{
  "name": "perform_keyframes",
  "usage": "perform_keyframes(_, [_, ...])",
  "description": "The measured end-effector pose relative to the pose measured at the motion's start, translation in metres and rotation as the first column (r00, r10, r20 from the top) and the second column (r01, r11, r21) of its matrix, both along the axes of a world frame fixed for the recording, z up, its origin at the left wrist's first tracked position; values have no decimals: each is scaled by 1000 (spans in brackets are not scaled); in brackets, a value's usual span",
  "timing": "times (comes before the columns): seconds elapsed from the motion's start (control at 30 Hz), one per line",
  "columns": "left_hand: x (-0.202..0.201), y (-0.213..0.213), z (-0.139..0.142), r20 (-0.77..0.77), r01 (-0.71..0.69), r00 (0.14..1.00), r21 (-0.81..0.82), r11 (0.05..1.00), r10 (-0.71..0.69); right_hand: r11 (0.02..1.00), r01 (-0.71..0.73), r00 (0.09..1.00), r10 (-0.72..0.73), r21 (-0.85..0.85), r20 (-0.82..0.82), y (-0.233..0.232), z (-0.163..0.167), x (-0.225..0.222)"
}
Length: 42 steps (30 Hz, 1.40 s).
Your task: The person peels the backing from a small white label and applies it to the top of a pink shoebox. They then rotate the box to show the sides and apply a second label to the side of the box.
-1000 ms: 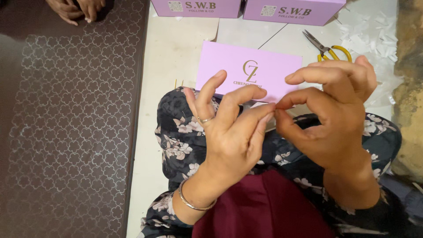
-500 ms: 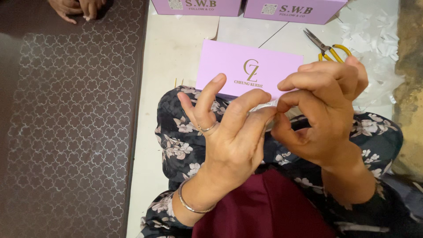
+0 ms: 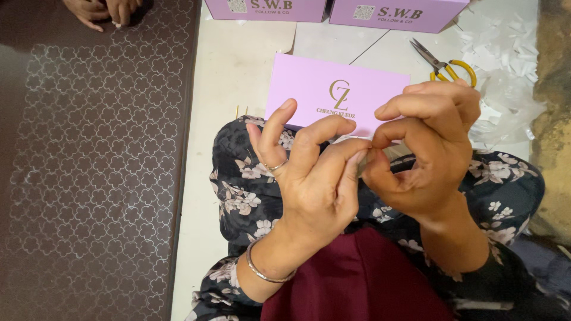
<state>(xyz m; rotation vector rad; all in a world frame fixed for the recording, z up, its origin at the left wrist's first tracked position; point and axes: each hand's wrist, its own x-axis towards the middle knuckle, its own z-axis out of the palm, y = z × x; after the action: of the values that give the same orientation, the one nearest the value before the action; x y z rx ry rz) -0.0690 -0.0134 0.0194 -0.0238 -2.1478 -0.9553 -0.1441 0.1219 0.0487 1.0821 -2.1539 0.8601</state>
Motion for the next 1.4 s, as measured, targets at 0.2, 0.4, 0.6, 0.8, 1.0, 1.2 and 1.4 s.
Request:
perform_keyframes(0.2, [-3, -4, -3, -49, -53, 998, -145, 988, 46, 1000, -16, 1000, 16, -7, -19, -5, 1, -5])
perform_keyframes(0.4, [6, -10, -3, -68, -73, 996, -144, 987, 64, 999, -15, 1000, 14, -40, -25, -14, 1, 6])
perform_keyframes(0.6, [11, -19, -2, -58, -73, 996, -130, 989, 66, 997, -17, 1000, 17, -74, 2, -23, -5, 11])
perform_keyframes(0.8, [24, -30, 4, 17, -34, 999, -16, 999, 34, 996, -24, 995, 32, -90, 90, -29, -7, 23])
perform_keyframes(1.0, [9, -22, 11, 40, 60, 997, 233, 971, -71, 975, 0, 926, 83, -220, 369, 0, 10, -1])
perform_keyframes(1.2, [-12, -13, 15, 42, -9, 999, 168, 986, 2, 1000, 0, 983, 2, -9, 181, 13, 23, -11])
perform_keyframes(1.4, [-33, 12, 21, 25, -73, 997, 59, 996, 71, 993, 30, 998, -36, 110, 50, 22, 39, -27])
